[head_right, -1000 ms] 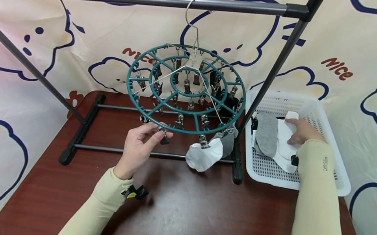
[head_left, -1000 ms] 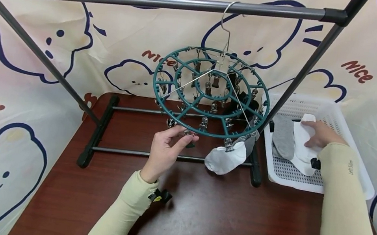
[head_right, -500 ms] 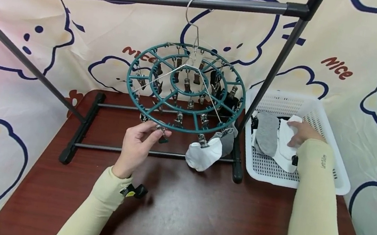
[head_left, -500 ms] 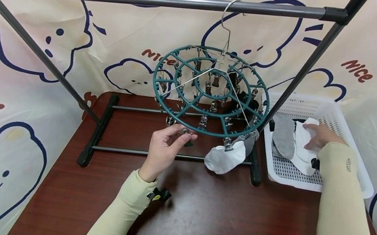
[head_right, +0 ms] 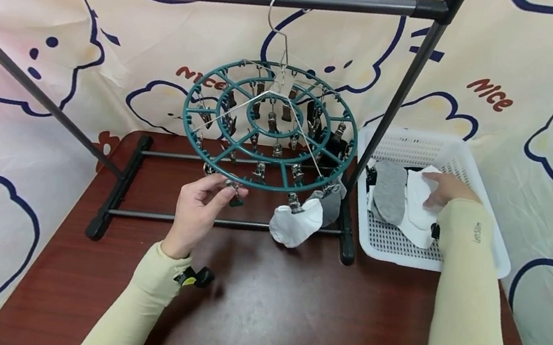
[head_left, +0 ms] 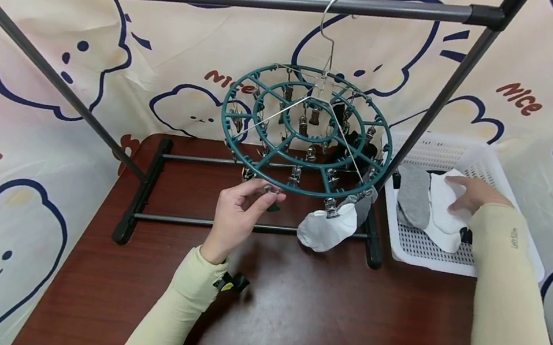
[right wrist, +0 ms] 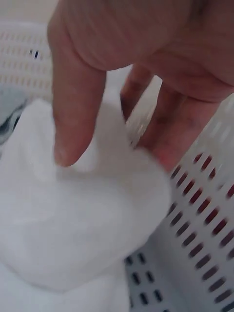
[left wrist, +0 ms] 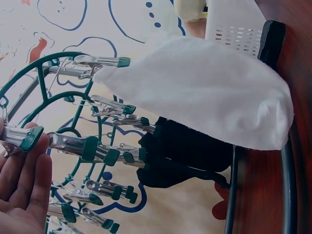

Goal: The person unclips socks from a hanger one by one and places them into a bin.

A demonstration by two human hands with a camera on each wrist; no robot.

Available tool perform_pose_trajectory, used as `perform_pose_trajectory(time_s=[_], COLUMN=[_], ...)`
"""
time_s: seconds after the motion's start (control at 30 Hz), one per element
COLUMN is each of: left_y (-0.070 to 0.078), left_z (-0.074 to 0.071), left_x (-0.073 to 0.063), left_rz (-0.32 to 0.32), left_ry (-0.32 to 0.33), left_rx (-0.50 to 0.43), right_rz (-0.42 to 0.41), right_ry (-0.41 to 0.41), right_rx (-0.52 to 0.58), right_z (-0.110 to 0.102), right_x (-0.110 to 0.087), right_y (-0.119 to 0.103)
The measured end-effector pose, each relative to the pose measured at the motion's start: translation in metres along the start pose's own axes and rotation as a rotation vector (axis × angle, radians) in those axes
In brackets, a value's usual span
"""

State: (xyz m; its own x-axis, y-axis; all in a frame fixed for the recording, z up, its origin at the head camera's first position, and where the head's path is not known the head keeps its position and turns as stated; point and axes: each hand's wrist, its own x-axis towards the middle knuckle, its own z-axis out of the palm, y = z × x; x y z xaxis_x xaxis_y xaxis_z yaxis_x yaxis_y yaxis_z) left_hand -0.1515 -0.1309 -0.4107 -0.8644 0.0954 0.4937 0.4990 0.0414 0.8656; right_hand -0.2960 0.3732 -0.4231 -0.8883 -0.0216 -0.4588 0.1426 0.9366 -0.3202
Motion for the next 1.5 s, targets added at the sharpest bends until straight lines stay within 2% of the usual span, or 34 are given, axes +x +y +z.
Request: perform_pose_trajectory(time_s=[0.13, 0.23, 0.37, 0.53, 0.7, 0.77, 0.87, 0.97, 1.07, 1.2, 1.33, 1.5], left_y=[0.000, 0.000, -0.001, 0.000, -0.001, 0.000, 0.000, -0.001, 0.000, 0.000, 0.000, 0.000], left_z=[-0.001, -0.001, -0.003, -0.006, -0.011, -0.013, -0.016, -0.020, -0.022, -0.026, -0.028, -0.031], left_x=[0.000, -0.001, -0.003, -0.002, -0.001, -0.001, -0.002, -0.002, -0.002, -0.002, -0.002, -0.003], left_rz=[0.000, -0.009, -0.012, -0.002, 0.008, 0.006, 0.000, -0.006, -0.008, -0.006, -0.005, -0.019], left_ry=[-0.001, -0.004, -0.003, -0.002, 0.017, 0.025, 0.035, 0.047, 0.061, 0.065, 0.064, 0.074], left_rx=[0.004, 0.010, 0.017, 0.030, 0.043, 0.049, 0.059, 0.061, 0.057, 0.045, 0.039, 0.037], right_rz=[-0.001, -0.046, -0.146, -0.315, -0.540, -0.620, -0.721, -0.785, -0.813, -0.809, -0.790, -0.775], right_ry=[0.063, 0.109, 0.141, 0.149, 0.121, 0.069, -0.066, -0.209, -0.311, -0.360, -0.340, -0.263], right_rx=[-0.042, -0.072, -0.037, 0.046, 0.147, 0.187, 0.255, 0.333, 0.368, 0.404, 0.451, 0.433], right_z=[-0.011, -0.020, -0.028, -0.022, 0.007, 0.024, 0.049, 0.072, 0.092, 0.117, 0.138, 0.159], right_x=[-0.015, -0.018, -0.027, -0.061, -0.101, -0.110, -0.116, -0.117, -0.114, -0.106, -0.095, -0.091], right_y=[-0.009, -0.007, -0.015, -0.051, -0.087, -0.097, -0.110, -0.123, -0.138, -0.155, -0.172, -0.194])
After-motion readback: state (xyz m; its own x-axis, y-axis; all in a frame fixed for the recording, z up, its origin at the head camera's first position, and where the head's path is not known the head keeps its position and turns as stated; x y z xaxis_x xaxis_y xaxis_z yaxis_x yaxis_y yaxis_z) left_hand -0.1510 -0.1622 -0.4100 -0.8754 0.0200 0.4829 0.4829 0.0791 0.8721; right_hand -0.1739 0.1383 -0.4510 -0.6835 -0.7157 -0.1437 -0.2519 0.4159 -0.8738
